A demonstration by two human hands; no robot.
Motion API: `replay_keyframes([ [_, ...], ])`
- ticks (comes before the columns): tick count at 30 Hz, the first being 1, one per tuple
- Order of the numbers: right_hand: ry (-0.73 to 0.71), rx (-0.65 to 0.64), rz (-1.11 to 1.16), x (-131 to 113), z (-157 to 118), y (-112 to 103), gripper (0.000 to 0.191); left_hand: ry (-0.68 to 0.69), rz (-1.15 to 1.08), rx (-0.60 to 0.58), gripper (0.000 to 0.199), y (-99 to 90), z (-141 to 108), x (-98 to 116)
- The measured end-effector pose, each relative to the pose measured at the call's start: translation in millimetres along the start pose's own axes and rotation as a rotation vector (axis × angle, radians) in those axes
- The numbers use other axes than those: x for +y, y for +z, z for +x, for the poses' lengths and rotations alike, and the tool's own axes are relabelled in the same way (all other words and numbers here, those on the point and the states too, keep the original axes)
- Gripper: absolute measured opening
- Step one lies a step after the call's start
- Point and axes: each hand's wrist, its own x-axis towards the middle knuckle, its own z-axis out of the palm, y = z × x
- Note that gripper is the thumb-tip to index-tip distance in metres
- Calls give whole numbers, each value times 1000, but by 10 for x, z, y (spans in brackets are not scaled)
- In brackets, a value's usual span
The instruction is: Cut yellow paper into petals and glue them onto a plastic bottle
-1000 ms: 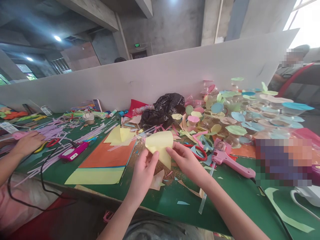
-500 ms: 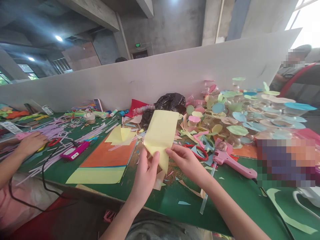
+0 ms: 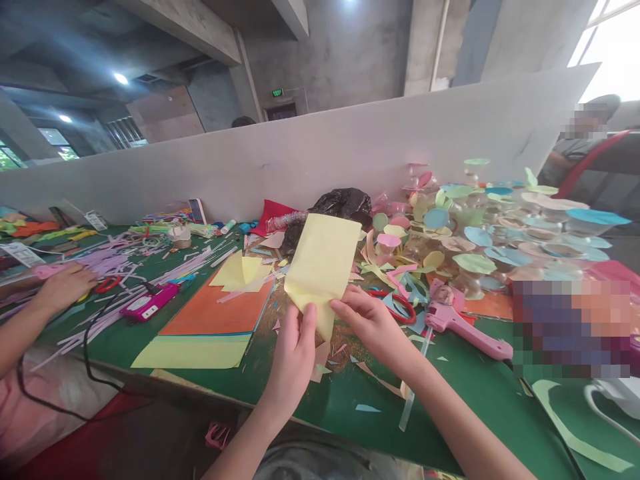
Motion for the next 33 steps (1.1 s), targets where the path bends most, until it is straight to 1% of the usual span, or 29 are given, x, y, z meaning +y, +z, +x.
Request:
replay_keyframes([
  [5,26,40,2,6,-5,19,44,-8,14,-11,35,-89,53,18],
  [8,23,25,-9,-15,-5,30,44,-46,2,0,38,-129,61,4],
  [12,11,-10,-23,-52,-5,44,42,-110,-26,25,37,-128,64,6],
  [15,-3,-15,-44,-65,-7,49,44,-74,-45,94,32,-113,89,4],
  [17,-9,-4,-68,-69,-10,48,48,-35,-68,119,31,-121,125,-7],
  [19,-16,6,-92,-70,-13,44,51,-18,-85,142,34,-152,170,-22],
  [22,-8,3,-104,-56,-18,32,49,0,-62,170,35,-214,229,-31],
  [25,19,23,-100,-33,-25,22,46,15,-29,136,35,-235,233,-6],
  [29,5,-1,-45,-25,-46,43,40,3,-11,76,36,-174,178,33],
  [31,-7,-5,-45,-37,-56,69,39,15,12,92,37,-146,162,34],
  [33,-8,17,-71,-55,-62,97,41,14,30,118,40,-138,158,30],
])
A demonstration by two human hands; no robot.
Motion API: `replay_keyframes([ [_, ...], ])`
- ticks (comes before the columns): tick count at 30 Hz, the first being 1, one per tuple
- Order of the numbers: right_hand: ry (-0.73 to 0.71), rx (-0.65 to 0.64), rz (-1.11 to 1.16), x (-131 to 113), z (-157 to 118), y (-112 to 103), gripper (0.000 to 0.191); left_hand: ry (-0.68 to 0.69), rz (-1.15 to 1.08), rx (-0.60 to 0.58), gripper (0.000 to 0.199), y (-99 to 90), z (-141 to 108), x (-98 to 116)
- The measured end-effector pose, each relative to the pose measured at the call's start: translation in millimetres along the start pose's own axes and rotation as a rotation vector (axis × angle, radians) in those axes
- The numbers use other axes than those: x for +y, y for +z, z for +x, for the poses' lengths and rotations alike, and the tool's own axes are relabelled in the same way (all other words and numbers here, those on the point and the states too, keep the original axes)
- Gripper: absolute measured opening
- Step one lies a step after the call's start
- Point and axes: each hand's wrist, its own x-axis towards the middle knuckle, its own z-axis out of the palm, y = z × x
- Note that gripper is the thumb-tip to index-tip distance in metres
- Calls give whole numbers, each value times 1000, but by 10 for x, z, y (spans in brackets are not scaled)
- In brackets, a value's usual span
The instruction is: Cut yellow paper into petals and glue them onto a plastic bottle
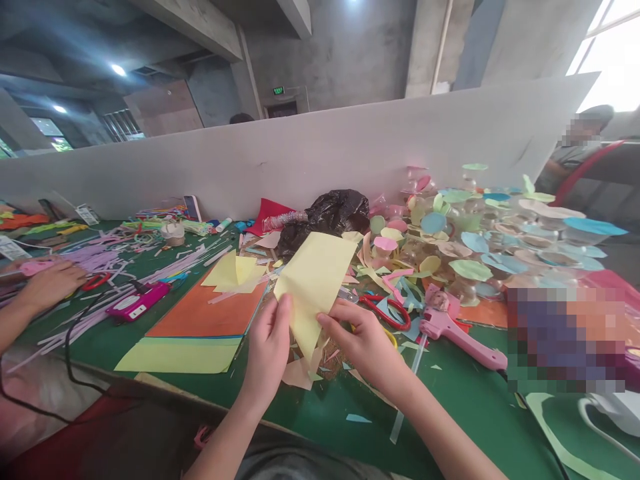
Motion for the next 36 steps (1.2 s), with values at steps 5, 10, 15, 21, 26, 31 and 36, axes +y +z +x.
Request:
replay_keyframes([
  [5,-6,54,23,-55,11,24,43,-60,-78,-63,36,-26,-32,18],
  [10,-35,73,9,-98,64,-15,40,-116,-84,-218,42,-7,-105,6],
  [15,19,33,12,-119,126,-44,40,-162,-175,-228,42,6,-110,-11],
  [21,30,-87,-103,-193,206,-110,43,-86,-191,-135,35,-83,-49,91],
  [26,-35,-134,-181,-160,266,-167,36,-139,-117,-56,34,-130,1,54],
  [31,-35,104,-880,6,273,-273,29,-168,-108,45,30,-171,75,-4],
  [36,128,32,-1328,142,215,-250,25,-220,-203,5,29,-222,123,-51],
])
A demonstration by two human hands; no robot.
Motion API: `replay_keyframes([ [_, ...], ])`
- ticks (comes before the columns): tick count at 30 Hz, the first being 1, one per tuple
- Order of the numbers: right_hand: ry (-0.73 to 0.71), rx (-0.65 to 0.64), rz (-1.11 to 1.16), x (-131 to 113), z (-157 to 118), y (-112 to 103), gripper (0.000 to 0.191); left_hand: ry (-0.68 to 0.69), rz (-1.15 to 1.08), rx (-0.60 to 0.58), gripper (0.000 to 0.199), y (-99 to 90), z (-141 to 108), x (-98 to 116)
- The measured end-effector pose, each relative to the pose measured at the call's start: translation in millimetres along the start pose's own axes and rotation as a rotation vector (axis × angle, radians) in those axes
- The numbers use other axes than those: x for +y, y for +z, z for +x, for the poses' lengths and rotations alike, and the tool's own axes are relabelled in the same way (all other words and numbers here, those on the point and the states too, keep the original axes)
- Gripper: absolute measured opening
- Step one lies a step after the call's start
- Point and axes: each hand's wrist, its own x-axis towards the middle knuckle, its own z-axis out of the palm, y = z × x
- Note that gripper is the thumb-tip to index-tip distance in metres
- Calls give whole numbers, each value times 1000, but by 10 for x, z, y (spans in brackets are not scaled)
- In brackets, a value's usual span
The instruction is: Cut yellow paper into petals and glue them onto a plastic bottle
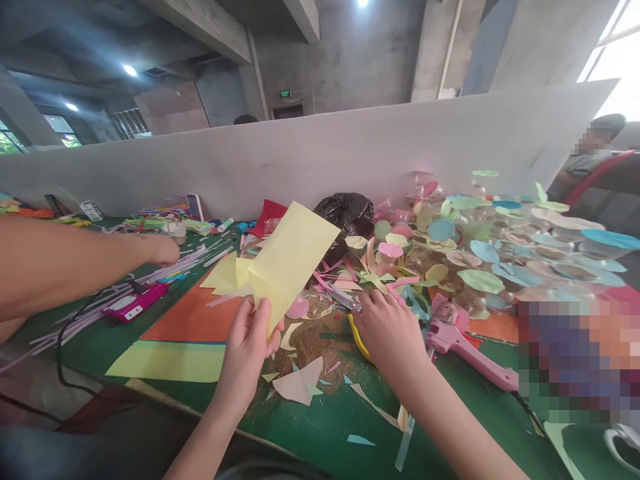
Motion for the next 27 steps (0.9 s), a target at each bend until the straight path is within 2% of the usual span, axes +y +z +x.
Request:
replay_keyframes([
  [4,24,-82,-106,-32,-23,90,24,-28,-38,-78,34,-56,17,-52],
  [9,9,-80,-143,15,-18,142,25,4,-33,-124,33,-106,31,-88],
  [15,-32,-139,-178,104,-23,245,32,59,9,-61,36,-120,66,-136],
  [21,-54,-48,-193,137,-31,325,33,75,14,-33,34,-138,88,-135],
  [27,-79,-130,-142,152,6,305,37,85,4,-22,32,-183,101,-151],
])
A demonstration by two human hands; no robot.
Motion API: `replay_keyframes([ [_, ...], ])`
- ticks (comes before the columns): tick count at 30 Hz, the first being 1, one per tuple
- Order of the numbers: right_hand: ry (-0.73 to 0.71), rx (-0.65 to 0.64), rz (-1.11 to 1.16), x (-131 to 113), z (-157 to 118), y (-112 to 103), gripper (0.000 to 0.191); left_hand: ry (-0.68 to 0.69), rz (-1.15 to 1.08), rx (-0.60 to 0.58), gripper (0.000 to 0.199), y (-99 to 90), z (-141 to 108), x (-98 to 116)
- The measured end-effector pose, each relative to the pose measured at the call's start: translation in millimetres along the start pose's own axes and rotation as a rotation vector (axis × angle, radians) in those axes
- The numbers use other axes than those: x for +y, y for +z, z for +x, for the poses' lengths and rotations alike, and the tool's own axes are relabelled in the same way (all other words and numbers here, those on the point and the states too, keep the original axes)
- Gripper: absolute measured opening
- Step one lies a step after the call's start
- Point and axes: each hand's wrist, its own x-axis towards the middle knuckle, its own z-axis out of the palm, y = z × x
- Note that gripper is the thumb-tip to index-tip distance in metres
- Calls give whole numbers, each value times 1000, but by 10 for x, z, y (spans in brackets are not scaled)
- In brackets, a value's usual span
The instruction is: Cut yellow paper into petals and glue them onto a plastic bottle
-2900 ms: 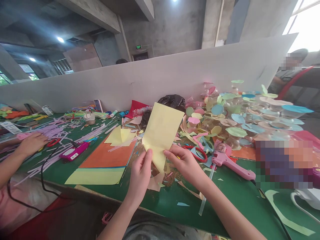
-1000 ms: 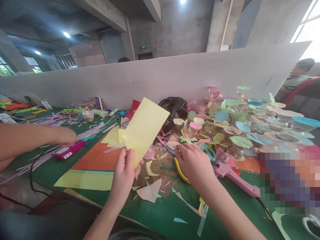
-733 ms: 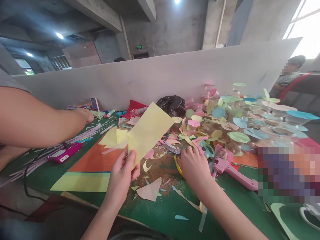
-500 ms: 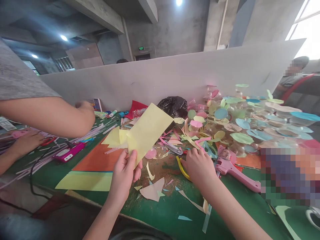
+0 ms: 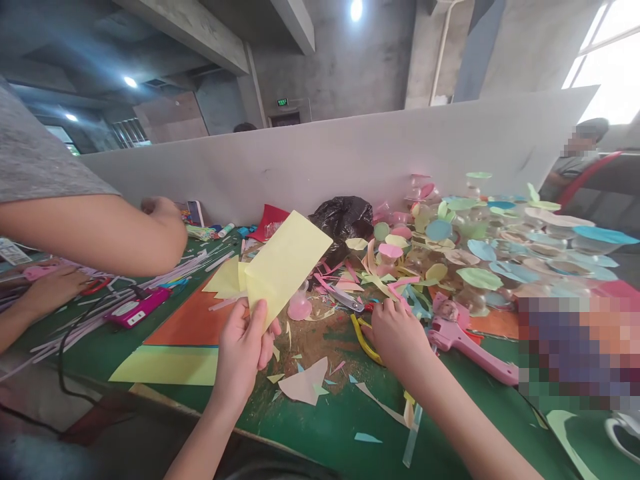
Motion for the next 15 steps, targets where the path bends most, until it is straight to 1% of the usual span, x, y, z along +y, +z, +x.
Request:
replay_keyframes([
  [3,7,-56,60,-9,25,-85,38,1,4,6,33,-13,11,-31],
  [9,155,-132,227,-95,37,-272,25,-14,10,25,39,-28,13,-56],
  [12,176,-120,288,-113,33,-284,19,-14,-3,36,38,-39,13,-48],
  [15,212,-48,335,-99,31,-249,17,-24,-20,40,37,-52,19,-39],
])
